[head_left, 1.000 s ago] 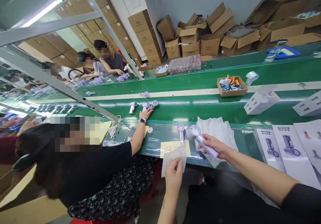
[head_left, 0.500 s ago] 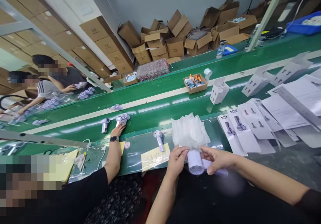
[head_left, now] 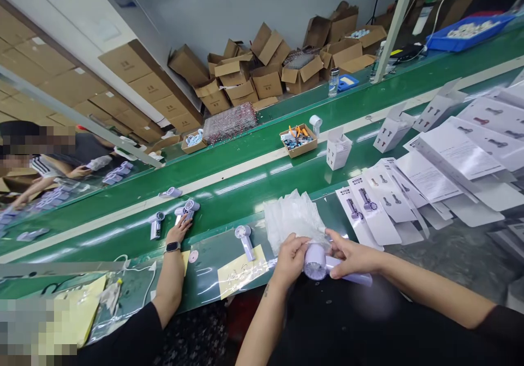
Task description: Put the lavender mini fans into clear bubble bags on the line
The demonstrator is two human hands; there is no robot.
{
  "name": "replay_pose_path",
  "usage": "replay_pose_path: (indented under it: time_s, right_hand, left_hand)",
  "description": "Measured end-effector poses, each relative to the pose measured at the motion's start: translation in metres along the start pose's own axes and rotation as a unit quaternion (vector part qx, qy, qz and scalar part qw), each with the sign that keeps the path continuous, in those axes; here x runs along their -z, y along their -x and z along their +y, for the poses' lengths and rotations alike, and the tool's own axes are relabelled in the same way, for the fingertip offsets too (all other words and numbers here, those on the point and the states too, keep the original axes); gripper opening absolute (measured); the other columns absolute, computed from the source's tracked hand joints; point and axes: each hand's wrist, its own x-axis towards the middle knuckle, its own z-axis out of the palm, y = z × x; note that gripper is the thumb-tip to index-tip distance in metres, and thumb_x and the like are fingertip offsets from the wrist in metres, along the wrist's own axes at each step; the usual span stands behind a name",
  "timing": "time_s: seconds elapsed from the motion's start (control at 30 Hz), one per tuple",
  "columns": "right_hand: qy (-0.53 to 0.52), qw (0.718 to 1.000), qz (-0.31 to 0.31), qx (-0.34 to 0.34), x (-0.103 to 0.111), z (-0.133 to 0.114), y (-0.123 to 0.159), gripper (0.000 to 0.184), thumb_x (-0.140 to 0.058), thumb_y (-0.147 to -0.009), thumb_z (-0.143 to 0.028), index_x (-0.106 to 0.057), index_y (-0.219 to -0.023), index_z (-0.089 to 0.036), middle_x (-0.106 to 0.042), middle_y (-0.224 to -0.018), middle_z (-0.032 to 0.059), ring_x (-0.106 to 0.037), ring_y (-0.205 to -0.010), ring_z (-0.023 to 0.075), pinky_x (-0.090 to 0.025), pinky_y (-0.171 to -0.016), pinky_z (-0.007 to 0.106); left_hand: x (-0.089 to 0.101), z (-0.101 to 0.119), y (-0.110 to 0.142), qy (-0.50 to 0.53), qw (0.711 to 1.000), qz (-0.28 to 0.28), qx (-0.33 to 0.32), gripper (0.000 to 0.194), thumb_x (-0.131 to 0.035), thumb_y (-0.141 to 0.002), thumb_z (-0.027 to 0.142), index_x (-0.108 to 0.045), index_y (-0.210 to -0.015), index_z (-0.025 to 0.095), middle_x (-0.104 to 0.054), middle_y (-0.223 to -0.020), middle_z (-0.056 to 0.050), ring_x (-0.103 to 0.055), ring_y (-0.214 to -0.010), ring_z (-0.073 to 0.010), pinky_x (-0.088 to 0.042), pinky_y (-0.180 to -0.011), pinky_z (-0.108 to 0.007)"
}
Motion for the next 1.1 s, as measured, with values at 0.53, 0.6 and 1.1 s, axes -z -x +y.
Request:
replay_pose_path:
  time_s: [0.53,0.6,1.1]
  right_hand:
    - [-0.062,0.989,0.12,0.058,-0.021,0.01,0.001,0.045,-0.071,-0.071,-0.037,-0.051,-0.107,-0.019,-0.06,-0.109,0.0053,-0.06,-0.09,0.0178,-0.047,-0.081,0.031]
    - [-0.059,0.982,0.166,0.066,-0.022,0.015,0.001,0.045,-0.071,-0.072,-0.037,-0.05,-0.107,-0.019,-0.059,-0.111,0.0065,-0.059,-0.097,0.0198,-0.045,-0.087,0.035]
    - [-0.059,0.945,0.311,0.078,-0.014,0.028,0.012,0.045,-0.072,-0.068,-0.035,-0.044,-0.1,-0.02,-0.058,-0.108,0.0061,-0.06,-0.095,0.0203,-0.046,-0.084,0.034]
  left_hand:
    - [-0.014,0.0,0.035,-0.357,0.851,0.108,-0.368,0.039,-0.053,-0.08,0.01,-0.05,-0.119,0.01,-0.049,-0.061,-0.001,-0.049,-0.057,-0.0156,-0.039,-0.055,-0.03]
    - [-0.019,-0.011,0.025,-0.357,0.859,0.112,-0.348,0.033,-0.053,-0.08,0.01,-0.053,-0.114,0.011,-0.049,-0.061,-0.001,-0.049,-0.058,-0.0158,-0.038,-0.055,-0.03]
    - [-0.065,0.019,0.01,-0.092,0.985,0.089,-0.117,0.012,-0.045,-0.082,0.014,-0.055,-0.077,0.018,-0.056,-0.069,-0.003,-0.052,-0.064,-0.0131,-0.043,-0.061,-0.025]
